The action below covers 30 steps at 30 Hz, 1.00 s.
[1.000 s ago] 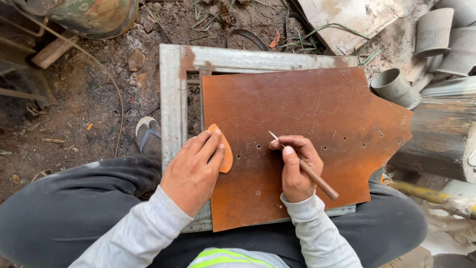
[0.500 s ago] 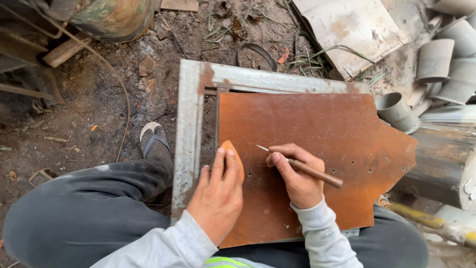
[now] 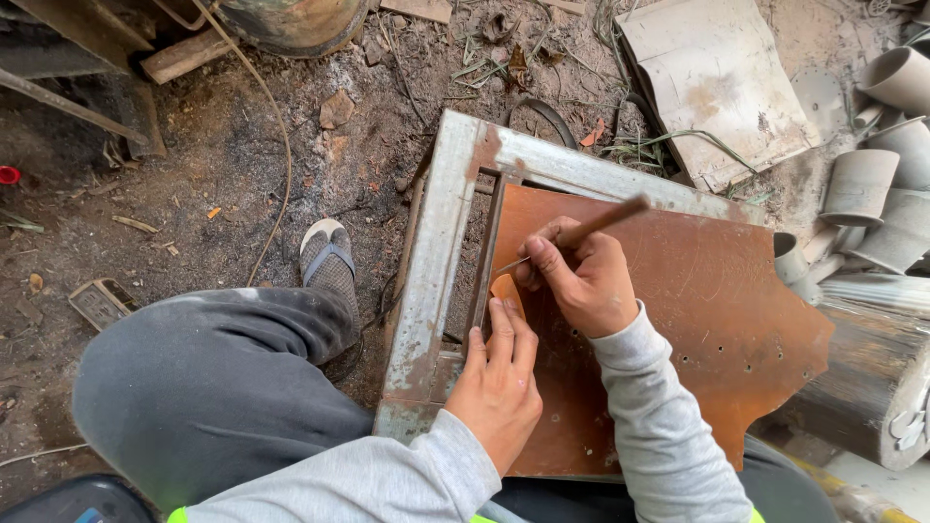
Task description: The person uses a pointed carving tool to trace and refine the edges of a small leather piece placed on a larger leather sheet. The person repeatedly repositions the small piece and continues carving along its contours.
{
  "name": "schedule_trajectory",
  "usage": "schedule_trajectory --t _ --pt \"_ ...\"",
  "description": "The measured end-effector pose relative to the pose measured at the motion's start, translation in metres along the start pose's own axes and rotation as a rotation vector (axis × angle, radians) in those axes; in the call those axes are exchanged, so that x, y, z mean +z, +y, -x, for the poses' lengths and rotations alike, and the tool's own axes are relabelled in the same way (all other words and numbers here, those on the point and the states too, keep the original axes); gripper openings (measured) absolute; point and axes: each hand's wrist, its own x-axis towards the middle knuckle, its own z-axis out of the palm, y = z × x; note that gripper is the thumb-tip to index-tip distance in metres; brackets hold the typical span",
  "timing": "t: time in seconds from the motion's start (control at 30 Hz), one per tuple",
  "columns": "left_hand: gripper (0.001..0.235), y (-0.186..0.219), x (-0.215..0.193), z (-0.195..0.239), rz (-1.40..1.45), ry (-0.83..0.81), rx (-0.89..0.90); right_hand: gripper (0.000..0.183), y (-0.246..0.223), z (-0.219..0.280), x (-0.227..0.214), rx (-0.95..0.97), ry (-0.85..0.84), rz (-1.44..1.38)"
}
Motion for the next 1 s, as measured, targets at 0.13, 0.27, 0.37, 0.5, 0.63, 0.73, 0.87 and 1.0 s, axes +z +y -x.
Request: schedule_trajectory --t 0.13,0.27,0.37,0.5,0.63,0.73,0.87,1.0 --pt "0.046 -0.001 -0.003 -0.003 0.023 -0.032 0.016 0.026 0.0 -0.01 0.001 0.008 -0.021 0.141" --pt "0.045 -0.003 -0.006 -0.005 0.041 -0.047 0.028 0.028 -0.006 -0.014 0.005 -0.016 -0.073 0.267" --pt "0.041 -0.004 -0.007 -0.006 0.063 -0.1 0.056 0.027 -0.011 -0.014 0.007 -0.032 -0.095 0.31" --pt "0.041 -0.003 -0.006 -0.005 0.076 -0.055 0.036 0.027 -0.011 -0.014 0.008 -0.038 -0.109 0.341" --pt "0.039 -0.002 -0.004 -0.006 0.08 -0.062 0.028 0.027 -0.011 -0.014 0.009 -0.052 -0.101 0.313" --pt "0.038 -0.002 -0.005 -0.007 0.083 -0.075 0.033 0.026 -0.012 -0.014 0.009 -0.053 -0.094 0.317" --pt "0.04 -0.002 -0.004 -0.009 0.074 -0.078 0.036 0.024 -0.013 -0.013 0.009 -0.099 -0.085 0.337" --pt "0.041 -0.002 -0.003 -0.01 0.05 -0.075 0.043 0.025 -0.013 -0.013 0.007 -0.105 -0.044 0.334"
